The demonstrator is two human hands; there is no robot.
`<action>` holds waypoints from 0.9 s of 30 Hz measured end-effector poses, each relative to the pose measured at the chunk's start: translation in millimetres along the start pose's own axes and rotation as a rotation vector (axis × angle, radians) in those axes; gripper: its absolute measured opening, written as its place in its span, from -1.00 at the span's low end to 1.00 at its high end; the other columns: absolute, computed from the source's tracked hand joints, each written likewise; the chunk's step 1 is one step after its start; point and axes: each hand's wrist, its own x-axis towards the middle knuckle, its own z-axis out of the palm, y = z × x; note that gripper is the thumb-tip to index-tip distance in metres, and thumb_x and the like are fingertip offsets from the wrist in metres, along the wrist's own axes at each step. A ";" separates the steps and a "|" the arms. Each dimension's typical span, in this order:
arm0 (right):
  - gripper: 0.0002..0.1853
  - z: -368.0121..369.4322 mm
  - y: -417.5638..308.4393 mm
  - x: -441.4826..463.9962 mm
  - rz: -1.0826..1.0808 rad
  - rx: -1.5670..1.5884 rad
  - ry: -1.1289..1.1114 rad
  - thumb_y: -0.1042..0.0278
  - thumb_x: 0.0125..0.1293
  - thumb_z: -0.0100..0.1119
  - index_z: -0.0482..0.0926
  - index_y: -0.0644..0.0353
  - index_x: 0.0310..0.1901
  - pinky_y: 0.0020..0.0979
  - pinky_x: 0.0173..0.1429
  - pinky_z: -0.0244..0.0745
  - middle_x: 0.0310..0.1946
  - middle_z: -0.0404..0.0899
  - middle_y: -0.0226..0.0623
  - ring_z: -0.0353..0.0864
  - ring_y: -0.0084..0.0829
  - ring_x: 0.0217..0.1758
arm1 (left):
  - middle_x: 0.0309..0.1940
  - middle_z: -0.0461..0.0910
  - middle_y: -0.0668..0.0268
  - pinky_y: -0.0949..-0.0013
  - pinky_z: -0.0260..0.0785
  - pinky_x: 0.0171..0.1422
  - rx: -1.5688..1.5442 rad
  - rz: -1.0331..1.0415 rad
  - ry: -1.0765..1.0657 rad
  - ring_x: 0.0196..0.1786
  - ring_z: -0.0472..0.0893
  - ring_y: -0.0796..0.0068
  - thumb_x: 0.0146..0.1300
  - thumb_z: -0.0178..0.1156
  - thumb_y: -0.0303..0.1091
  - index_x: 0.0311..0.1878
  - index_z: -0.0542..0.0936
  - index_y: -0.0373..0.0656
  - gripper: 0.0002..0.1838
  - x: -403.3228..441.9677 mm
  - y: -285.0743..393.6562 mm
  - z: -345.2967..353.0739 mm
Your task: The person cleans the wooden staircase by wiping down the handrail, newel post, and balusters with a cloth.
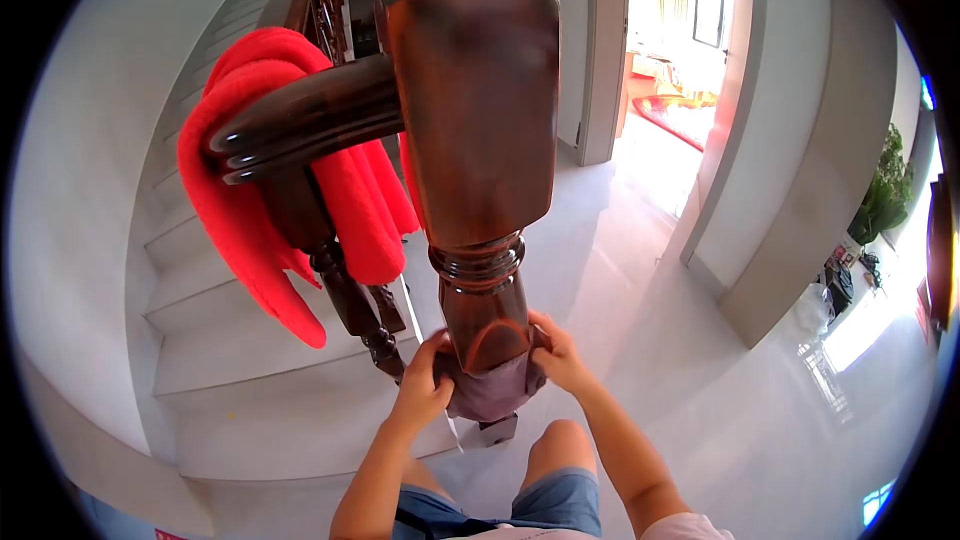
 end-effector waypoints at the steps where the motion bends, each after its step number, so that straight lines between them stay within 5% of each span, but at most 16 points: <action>1: -0.31 4.0 3.2 0.2 -0.052 -0.177 0.025 0.73 -0.07 -0.17 0.36 0.19 0.22 -0.41 0.22 0.27 0.01 0.38 -0.24 0.37 -0.33 0.13 | -0.07 0.48 0.17 0.28 0.31 0.18 0.162 0.077 0.020 0.05 0.48 0.21 -0.04 0.11 -0.61 0.21 0.31 -0.23 -0.37 0.1 -3.4 0.8; 3: -0.36 6.6 5.9 -1.5 -0.096 -0.427 0.064 0.72 -0.12 -0.13 0.47 0.14 0.11 -0.41 0.14 0.33 -0.17 0.41 -0.25 0.43 -0.30 -0.03 | -0.12 0.48 0.20 0.28 0.33 0.14 0.485 0.223 0.055 0.04 0.44 0.15 -0.11 0.10 -0.61 0.12 0.41 -0.24 -0.42 1.3 -13.6 5.4; 4: -0.41 6.6 3.3 -0.8 -0.090 -0.501 0.079 0.70 -0.14 -0.09 0.51 0.13 0.04 -0.40 0.10 0.34 -0.26 0.39 -0.25 0.43 -0.27 -0.12 | -0.22 0.45 0.24 0.20 0.30 0.08 0.509 0.204 0.039 -0.04 0.41 0.12 -0.17 0.17 -0.55 -0.12 0.54 -0.18 -0.59 1.3 -20.0 7.2; 8: -0.64 0.3 -6.6 -14.4 -0.317 -1.058 0.214 0.58 -0.25 0.06 0.60 0.11 -0.30 -0.33 0.10 0.31 -0.41 0.38 -0.28 0.41 -0.23 -0.24 | -0.26 0.47 0.35 0.13 0.15 0.11 0.637 0.093 0.157 -0.05 0.42 0.25 -0.21 0.27 -0.47 -0.43 0.57 -0.12 -0.82 -6.9 -2.9 -8.2; 11: -0.74 -3.9 -57.1 -28.5 -0.525 -1.193 0.425 0.50 -0.33 0.10 0.57 0.07 -0.45 -0.22 0.13 0.26 -0.48 0.36 -0.33 0.37 -0.23 -0.26 | -0.32 0.52 0.32 0.15 0.16 0.14 0.401 -0.056 -0.090 -0.11 0.46 0.27 -0.17 0.23 -0.51 -0.41 0.53 -0.13 -0.83 -19.3 34.7 -50.1; 14: -0.76 3.7 -113.0 -18.9 -0.719 -1.185 0.710 0.49 -0.34 0.10 0.57 0.05 -0.49 -0.17 0.14 0.22 -0.50 0.35 -0.34 0.36 -0.24 -0.23 | -0.38 0.54 0.28 0.19 0.21 0.11 0.258 0.075 0.099 -0.20 0.50 0.26 -0.13 0.18 -0.57 -0.40 0.51 -0.16 -0.84 0.2 108.3 -75.5; 16: -0.73 12.0 -163.9 3.6 -0.851 -1.184 0.874 0.50 -0.31 0.10 0.59 0.04 -0.44 -0.22 0.14 0.21 -0.46 0.41 -0.33 0.38 -0.24 -0.21 | -0.45 0.50 0.22 0.22 0.28 0.03 0.177 0.155 0.415 -0.30 0.49 0.19 -0.12 0.13 -0.64 -0.38 0.51 -0.18 -0.81 24.4 161.0 -84.4; 17: -0.72 14.9 -192.5 18.0 -0.891 -1.178 0.915 0.50 -0.27 0.11 0.61 0.04 -0.40 -0.24 0.14 0.21 -0.43 0.46 -0.30 0.40 -0.24 -0.19 | -0.38 0.49 0.23 0.24 0.30 -0.03 0.362 0.474 0.628 -0.25 0.47 0.18 -0.13 0.14 -0.67 -0.38 0.52 -0.19 -0.80 46.7 180.9 -87.9; 19: -0.74 24.5 -239.2 54.7 -0.987 -1.200 0.977 0.46 -0.08 0.15 0.62 0.09 -0.27 -0.30 0.15 0.22 -0.33 0.55 -0.21 0.45 -0.21 -0.14 | -0.28 0.41 0.34 0.22 0.24 -0.16 1.089 0.523 1.132 -0.23 0.41 0.26 -0.12 0.22 -0.64 -0.42 0.56 -0.13 -0.81 75.6 223.5 -90.3; 20: -0.73 27.3 -248.4 81.0 -1.021 -1.022 0.882 0.39 0.02 0.16 0.58 0.14 -0.18 -0.27 0.14 0.24 -0.29 0.56 -0.15 0.47 -0.17 -0.11 | -0.46 0.36 0.35 0.29 0.23 -0.28 1.154 0.627 1.228 -0.40 0.38 0.33 -0.12 0.25 -0.65 -0.35 0.51 -0.11 -0.75 89.7 229.4 -93.5; 21: -0.71 34.1 -251.3 98.1 -1.049 -0.842 0.788 0.32 0.13 0.16 0.55 0.18 -0.09 -0.24 0.13 0.27 -0.24 0.58 -0.09 0.49 -0.12 -0.09 | -0.50 0.35 0.35 0.32 0.24 -0.31 0.933 0.510 1.225 -0.45 0.37 0.34 -0.11 0.25 -0.65 -0.32 0.49 -0.11 -0.73 92.9 227.1 -89.2; 23: -0.54 59.9 -245.8 108.4 -0.731 -0.558 0.528 0.17 0.20 0.16 0.43 0.22 0.09 -0.16 0.10 0.32 -0.19 0.56 0.00 0.49 -0.01 -0.05 | -0.59 0.32 0.34 0.37 0.26 -0.36 0.493 0.280 1.193 -0.56 0.36 0.36 -0.10 0.25 -0.66 -0.27 0.43 -0.11 -0.68 103.7 209.7 -70.0; 24: -0.32 65.3 -235.1 111.5 -0.894 -0.510 0.533 0.02 0.16 0.20 0.29 0.25 0.22 -0.15 0.15 0.33 -0.07 0.53 0.03 0.48 -0.01 0.06 | -0.66 0.41 0.30 0.48 0.31 -0.38 0.456 0.260 1.182 -0.62 0.45 0.35 -0.02 0.24 -0.65 -0.22 0.34 -0.12 -0.65 103.8 198.3 -60.0; 25: -0.27 63.4 -227.3 112.2 -0.919 -0.429 0.476 -0.01 0.13 0.23 0.26 0.26 0.24 -0.18 0.18 0.31 -0.01 0.50 0.02 0.47 -0.04 0.10 | -0.52 0.51 0.29 0.51 0.33 -0.16 0.145 0.301 1.073 -0.40 0.50 0.51 0.17 0.18 -0.49 -0.15 0.32 -0.13 -0.74 106.1 180.0 -49.8; 27: -0.15 57.2 -211.3 112.1 -0.966 -0.271 0.355 -0.06 0.07 0.27 0.20 0.29 0.29 -0.23 0.25 0.27 0.10 0.45 0.02 0.44 -0.10 0.19 | -0.14 0.54 0.10 0.44 0.24 0.16 -0.264 0.308 0.789 -0.04 0.51 0.45 0.29 0.12 -0.20 0.06 0.28 -0.19 -0.60 101.7 150.6 -37.3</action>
